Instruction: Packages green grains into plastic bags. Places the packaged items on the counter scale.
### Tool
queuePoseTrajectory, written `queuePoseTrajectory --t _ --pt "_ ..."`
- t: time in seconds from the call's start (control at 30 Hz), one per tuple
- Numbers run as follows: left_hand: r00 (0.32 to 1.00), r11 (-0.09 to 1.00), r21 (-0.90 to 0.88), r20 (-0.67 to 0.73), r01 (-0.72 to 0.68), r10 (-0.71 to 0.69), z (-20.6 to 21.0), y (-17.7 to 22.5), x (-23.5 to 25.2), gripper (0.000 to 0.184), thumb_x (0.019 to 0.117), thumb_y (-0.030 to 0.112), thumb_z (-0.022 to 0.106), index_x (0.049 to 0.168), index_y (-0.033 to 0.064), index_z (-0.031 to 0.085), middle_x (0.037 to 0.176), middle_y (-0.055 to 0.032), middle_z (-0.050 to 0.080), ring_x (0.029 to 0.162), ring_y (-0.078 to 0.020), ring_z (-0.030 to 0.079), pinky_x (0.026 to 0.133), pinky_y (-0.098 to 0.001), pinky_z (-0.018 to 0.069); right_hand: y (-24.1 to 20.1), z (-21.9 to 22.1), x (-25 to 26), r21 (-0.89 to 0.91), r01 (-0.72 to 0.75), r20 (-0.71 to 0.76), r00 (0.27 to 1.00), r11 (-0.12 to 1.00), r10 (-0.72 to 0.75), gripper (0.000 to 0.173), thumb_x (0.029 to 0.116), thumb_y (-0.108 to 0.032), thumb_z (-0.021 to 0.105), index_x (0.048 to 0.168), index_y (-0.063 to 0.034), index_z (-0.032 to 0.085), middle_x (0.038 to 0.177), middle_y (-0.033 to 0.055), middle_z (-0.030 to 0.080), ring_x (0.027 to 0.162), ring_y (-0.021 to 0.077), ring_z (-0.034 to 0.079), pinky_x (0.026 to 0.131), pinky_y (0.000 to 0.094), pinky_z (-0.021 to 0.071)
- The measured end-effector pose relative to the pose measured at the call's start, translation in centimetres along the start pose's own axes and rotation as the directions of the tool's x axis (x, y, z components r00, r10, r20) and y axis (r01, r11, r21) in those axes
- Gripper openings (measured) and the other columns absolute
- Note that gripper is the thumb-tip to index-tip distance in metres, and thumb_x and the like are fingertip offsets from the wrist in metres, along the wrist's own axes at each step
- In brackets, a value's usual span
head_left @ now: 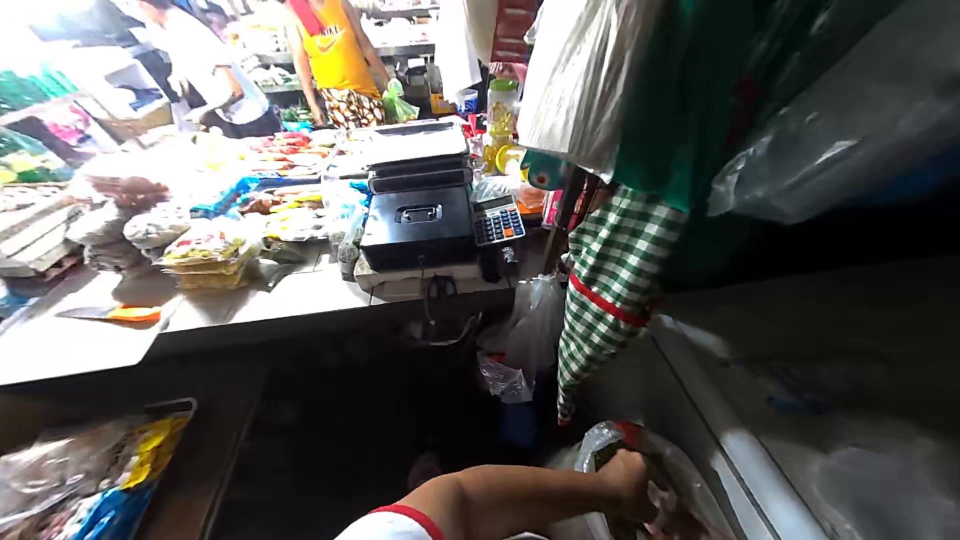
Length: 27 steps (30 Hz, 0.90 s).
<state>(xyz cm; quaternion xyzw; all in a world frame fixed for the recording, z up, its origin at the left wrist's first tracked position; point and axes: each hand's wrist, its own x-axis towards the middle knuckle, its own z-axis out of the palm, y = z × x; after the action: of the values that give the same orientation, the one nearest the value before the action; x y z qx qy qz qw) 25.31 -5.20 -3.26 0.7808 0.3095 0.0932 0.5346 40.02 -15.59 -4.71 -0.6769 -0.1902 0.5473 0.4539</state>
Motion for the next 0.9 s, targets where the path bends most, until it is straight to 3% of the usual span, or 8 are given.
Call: queuePoseTrajectory --t 0.13,0.27,0.4,0.47,0.7,0.83,0.87,0.9 --pt "0.997 0.991 0.111 0.039 0.069 -0.073 -1.0 0.6 0.0 0.049 0.0820 0.016 0.082 0.124 -0.0042 0.067 0.123 -0.0269 0.067 0.118 -0.0399 0.063 0.105 -0.0540 0.0465 -1.2 -0.7 -0.6 -0.162 0.059 -0.067 0.995 0.985 -0.070 0.030 0.1022 0.003 0.047 0.130 0.0090 0.058 0.101 0.0184 0.071 0.076 0.0221 0.072 0.067 0.0388 0.0632" --pt "0.993 0.992 0.126 0.113 0.021 -0.035 -2.1 1.6 0.4 0.046 0.0822 0.011 0.080 0.125 -0.0012 0.068 0.125 -0.0240 0.068 0.119 -0.0369 0.063 0.107 -0.0535 0.0468 -3.2 -1.2 -1.7 -0.298 0.050 -0.111 0.990 0.953 -0.087 0.022 0.0992 0.001 0.059 0.119 0.0069 0.065 0.110 0.0206 0.069 0.084 0.0256 0.073 0.072 0.0432 0.0639" --pt "0.989 0.992 0.123 0.142 0.034 -0.051 -1.9 2.4 0.4 0.047 0.0822 0.010 0.080 0.127 0.0000 0.068 0.124 -0.0223 0.068 0.115 -0.0348 0.066 0.104 -0.0534 0.0489 -3.6 -0.9 -2.0 -0.218 -0.026 -0.073 0.997 0.976 0.010 0.031 0.1037 -0.001 0.053 0.134 0.0039 0.057 0.125 0.0216 0.063 0.088 0.0259 0.073 0.072 0.0407 0.0639" --pt "0.986 0.991 0.129 0.154 0.041 -0.061 -1.9 2.8 0.3 0.046 0.0831 0.010 0.080 0.126 -0.0002 0.068 0.120 -0.0220 0.069 0.109 -0.0335 0.067 0.101 -0.0518 0.0508 -3.7 0.0 -1.9 -0.211 -0.053 -0.063 0.997 0.976 0.041 0.033 0.0994 0.002 0.060 0.132 0.0042 0.058 0.122 0.0215 0.064 0.090 0.0259 0.072 0.074 0.0417 0.0631" --pt "0.989 0.996 0.067 0.134 0.059 -0.067 -4.5 6.7 -0.5 0.031 0.0870 0.006 0.077 0.116 -0.0018 0.072 0.106 -0.0172 0.074 0.089 -0.0234 0.072 0.090 -0.0427 0.0573 -7.1 -1.0 -4.6 -0.514 0.226 -0.099 0.943 0.828 -0.319 0.022 0.0845 0.008 0.069 0.106 0.0054 0.072 0.102 0.0165 0.073 0.086 0.0218 0.074 0.081 0.0404 0.0636" --pt "0.991 1.000 0.015 0.136 -0.005 0.003 -4.0 8.0 -1.1 0.023 0.0851 0.006 0.078 0.107 -0.0011 0.076 0.101 -0.0149 0.075 0.093 -0.0229 0.072 0.092 -0.0439 0.0570 -6.5 -2.1 -6.6 -0.610 0.310 0.082 0.940 0.730 -0.331 0.076 0.0752 0.007 0.078 0.146 -0.0015 0.052 0.138 0.0211 0.058 0.113 0.0307 0.066 0.090 0.0447 0.0583" --pt "0.992 0.999 0.005 0.114 -0.053 0.052 -3.9 8.1 -1.5 0.021 0.0842 0.008 0.079 0.103 -0.0004 0.077 0.100 -0.0150 0.076 0.095 -0.0245 0.072 0.093 -0.0463 0.0561 -5.8 -1.4 -6.7 -0.619 0.337 0.088 0.927 0.709 -0.364 0.075 0.0752 -0.001 0.085 0.144 0.0007 0.053 0.136 0.0213 0.061 0.112 0.0298 0.067 0.092 0.0444 0.0577" --pt "0.992 0.995 -0.009 0.081 -0.098 0.098 -4.0 8.3 -1.9 0.020 0.0840 0.010 0.080 0.101 -0.0001 0.078 0.098 -0.0153 0.076 0.094 -0.0257 0.072 0.093 -0.0482 0.0552 -5.2 -0.3 -7.0 -0.607 0.355 0.053 0.911 0.711 -0.409 0.061 0.0775 -0.003 0.084 0.133 0.0061 0.060 0.121 0.0217 0.068 0.101 0.0292 0.070 0.090 0.0459 0.0586"
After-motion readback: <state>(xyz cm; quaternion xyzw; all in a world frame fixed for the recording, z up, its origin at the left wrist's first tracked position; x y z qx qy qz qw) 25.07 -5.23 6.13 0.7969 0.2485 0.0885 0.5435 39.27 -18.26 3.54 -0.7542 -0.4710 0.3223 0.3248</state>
